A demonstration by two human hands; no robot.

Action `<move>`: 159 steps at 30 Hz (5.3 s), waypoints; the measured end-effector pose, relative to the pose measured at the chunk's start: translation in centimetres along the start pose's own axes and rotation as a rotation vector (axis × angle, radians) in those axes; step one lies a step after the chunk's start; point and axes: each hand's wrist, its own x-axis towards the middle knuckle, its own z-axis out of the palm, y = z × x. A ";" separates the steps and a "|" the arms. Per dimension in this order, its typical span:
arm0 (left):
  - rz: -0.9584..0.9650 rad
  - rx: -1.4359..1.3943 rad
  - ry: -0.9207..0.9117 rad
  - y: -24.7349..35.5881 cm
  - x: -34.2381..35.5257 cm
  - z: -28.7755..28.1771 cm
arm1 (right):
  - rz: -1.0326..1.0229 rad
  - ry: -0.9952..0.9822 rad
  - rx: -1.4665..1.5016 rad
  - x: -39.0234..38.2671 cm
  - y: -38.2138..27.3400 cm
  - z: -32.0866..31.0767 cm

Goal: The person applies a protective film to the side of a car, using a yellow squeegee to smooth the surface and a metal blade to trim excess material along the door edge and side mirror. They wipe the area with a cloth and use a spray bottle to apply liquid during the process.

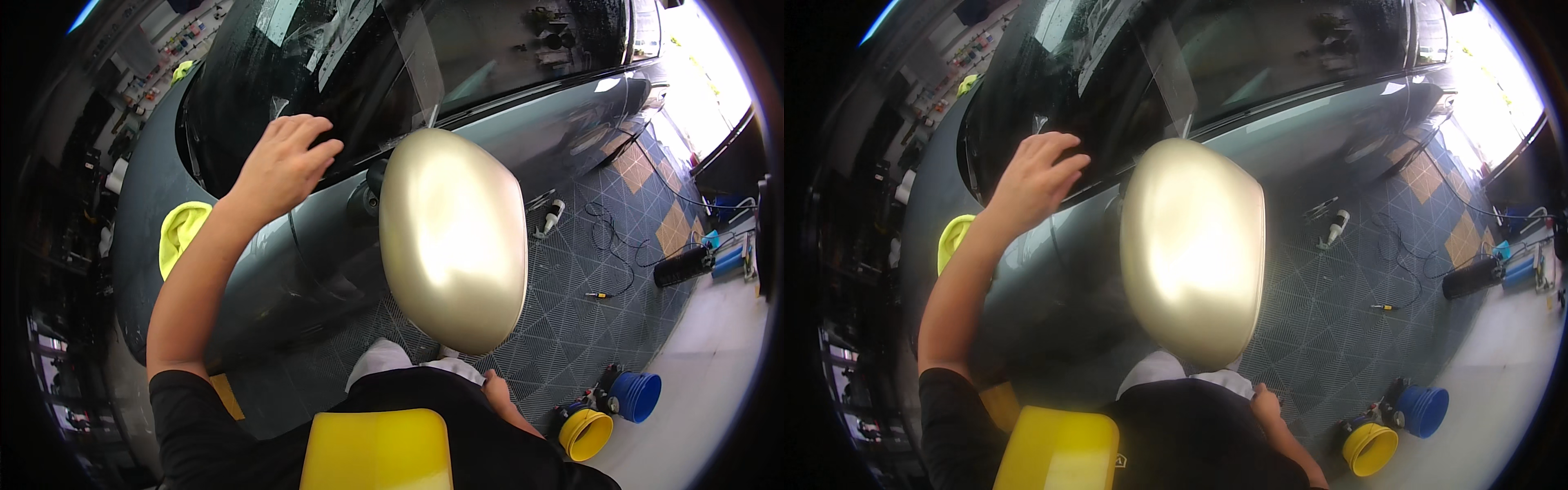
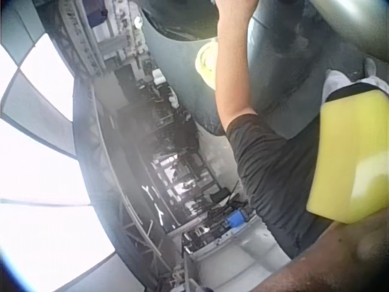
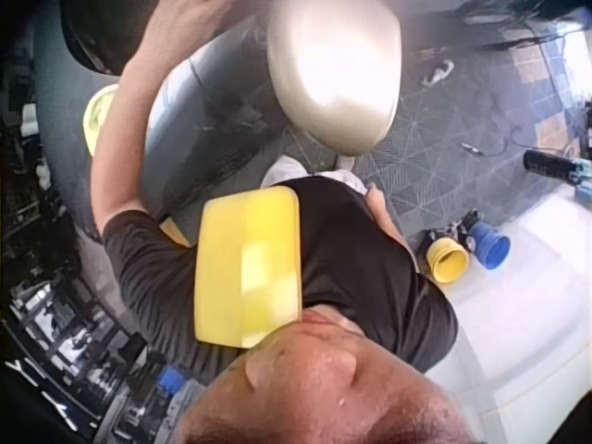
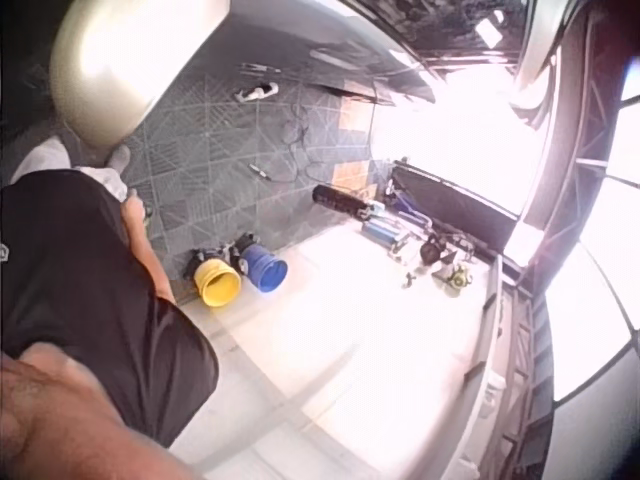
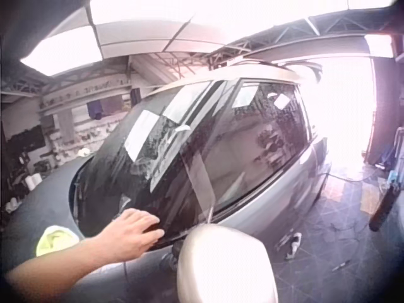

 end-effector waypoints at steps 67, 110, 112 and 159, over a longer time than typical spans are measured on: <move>-1.454 -0.223 0.373 31.9 16.2 22.0 | -1.674 0.709 -0.505 17.7 -60.3 -56.1; -1.867 0.436 0.332 18.7 18.8 22.5 | -1.400 -0.757 0.318 27.1 -37.8 -61.3; -1.914 0.363 0.251 18.6 19.1 21.9 | -1.466 -0.816 0.157 27.3 -37.2 -60.1; -2.185 0.007 0.287 17.4 19.8 19.4 | -1.991 -0.064 -0.359 27.0 -40.8 -41.7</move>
